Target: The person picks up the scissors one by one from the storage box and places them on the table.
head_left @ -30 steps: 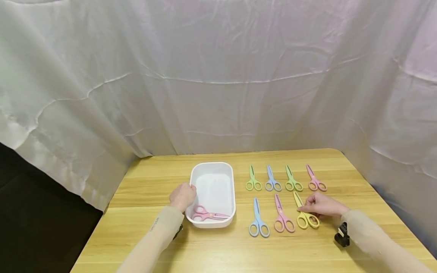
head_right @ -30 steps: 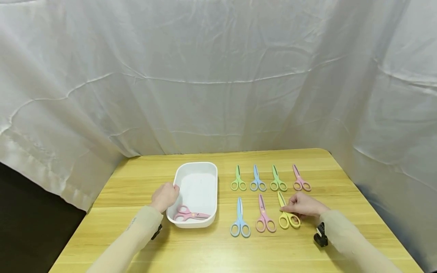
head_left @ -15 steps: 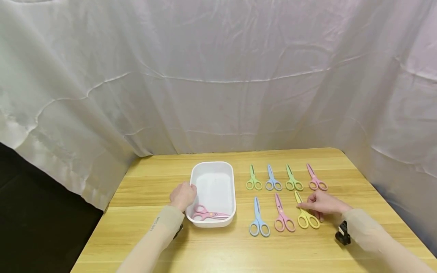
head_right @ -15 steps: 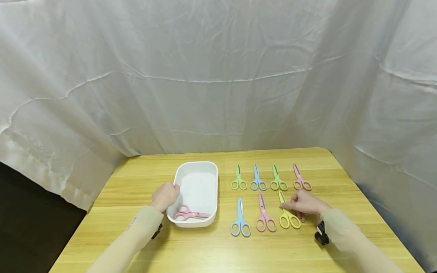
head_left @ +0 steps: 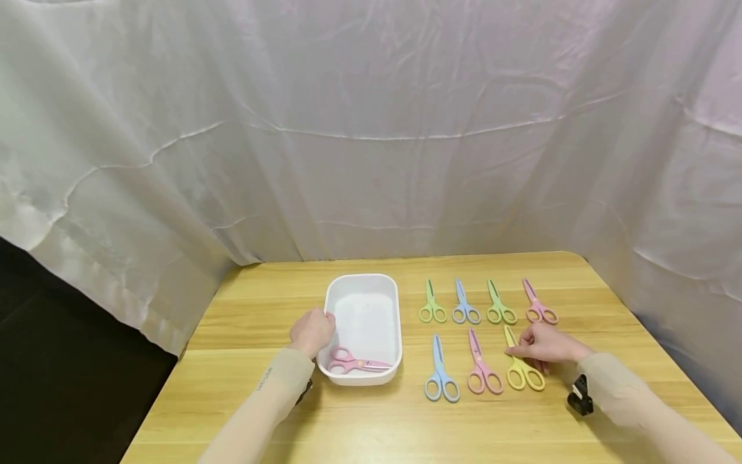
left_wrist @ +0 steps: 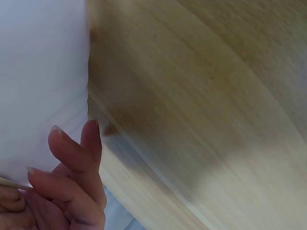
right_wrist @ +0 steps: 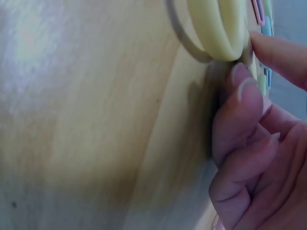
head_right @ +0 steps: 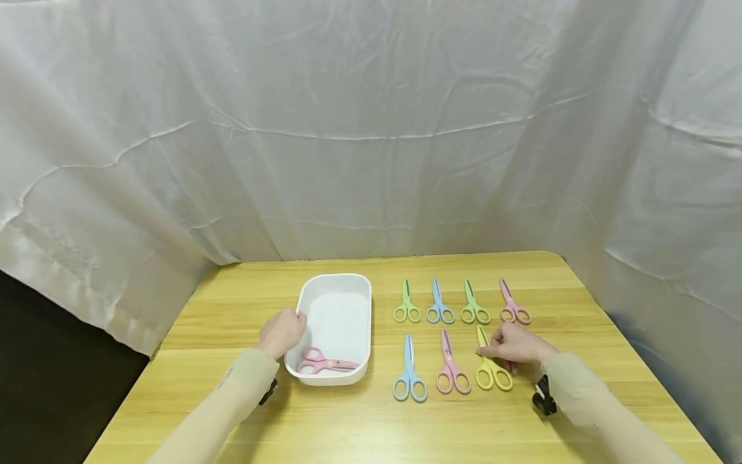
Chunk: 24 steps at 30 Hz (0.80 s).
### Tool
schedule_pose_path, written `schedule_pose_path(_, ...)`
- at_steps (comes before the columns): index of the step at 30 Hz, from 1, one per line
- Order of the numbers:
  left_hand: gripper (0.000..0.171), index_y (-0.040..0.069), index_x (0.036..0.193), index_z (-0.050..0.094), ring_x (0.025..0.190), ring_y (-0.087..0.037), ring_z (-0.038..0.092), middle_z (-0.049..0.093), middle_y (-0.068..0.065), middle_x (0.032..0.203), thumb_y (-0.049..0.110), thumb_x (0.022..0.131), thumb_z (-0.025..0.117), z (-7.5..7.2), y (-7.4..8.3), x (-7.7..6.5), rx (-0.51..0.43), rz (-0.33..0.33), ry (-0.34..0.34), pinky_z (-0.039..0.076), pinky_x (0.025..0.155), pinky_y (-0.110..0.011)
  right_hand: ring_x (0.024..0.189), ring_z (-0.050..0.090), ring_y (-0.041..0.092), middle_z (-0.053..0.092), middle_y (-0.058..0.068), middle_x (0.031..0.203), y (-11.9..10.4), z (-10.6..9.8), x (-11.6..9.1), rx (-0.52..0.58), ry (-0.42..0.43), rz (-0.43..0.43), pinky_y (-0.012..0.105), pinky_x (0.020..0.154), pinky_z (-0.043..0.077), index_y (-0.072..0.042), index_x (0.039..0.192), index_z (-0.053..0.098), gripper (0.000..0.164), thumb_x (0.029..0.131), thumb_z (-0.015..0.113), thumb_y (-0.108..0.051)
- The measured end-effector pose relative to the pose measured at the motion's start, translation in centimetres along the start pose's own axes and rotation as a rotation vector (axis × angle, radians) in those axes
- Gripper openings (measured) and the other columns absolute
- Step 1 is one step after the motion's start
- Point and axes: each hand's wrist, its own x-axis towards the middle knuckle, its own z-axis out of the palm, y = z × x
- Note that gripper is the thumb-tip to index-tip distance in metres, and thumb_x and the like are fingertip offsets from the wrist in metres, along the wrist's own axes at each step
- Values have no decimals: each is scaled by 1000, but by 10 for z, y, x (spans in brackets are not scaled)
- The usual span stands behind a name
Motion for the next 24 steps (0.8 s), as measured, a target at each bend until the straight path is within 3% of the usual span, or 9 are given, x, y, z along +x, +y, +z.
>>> schedule_pose_path(5,40,12,65,49,58,-20,57,56,-7,64,30,101,41,0,0,0,12,3,-2,38,49,-29,36,47,1,55,-5,46,-2,0,0,-14,-6,-30,24,37,42,-5,63,59,43,95,68,-34)
schedule_pose_path(24,41,9,70,57,56,-20,56,56,-7,64,31,101,41,0,-1,1,19,-2,1,39,48,-29,36,46,1,52,-9,46,-3,-2,1,-20,-24,-18,21,37,40,-4,62,60,44,94,68,-33)
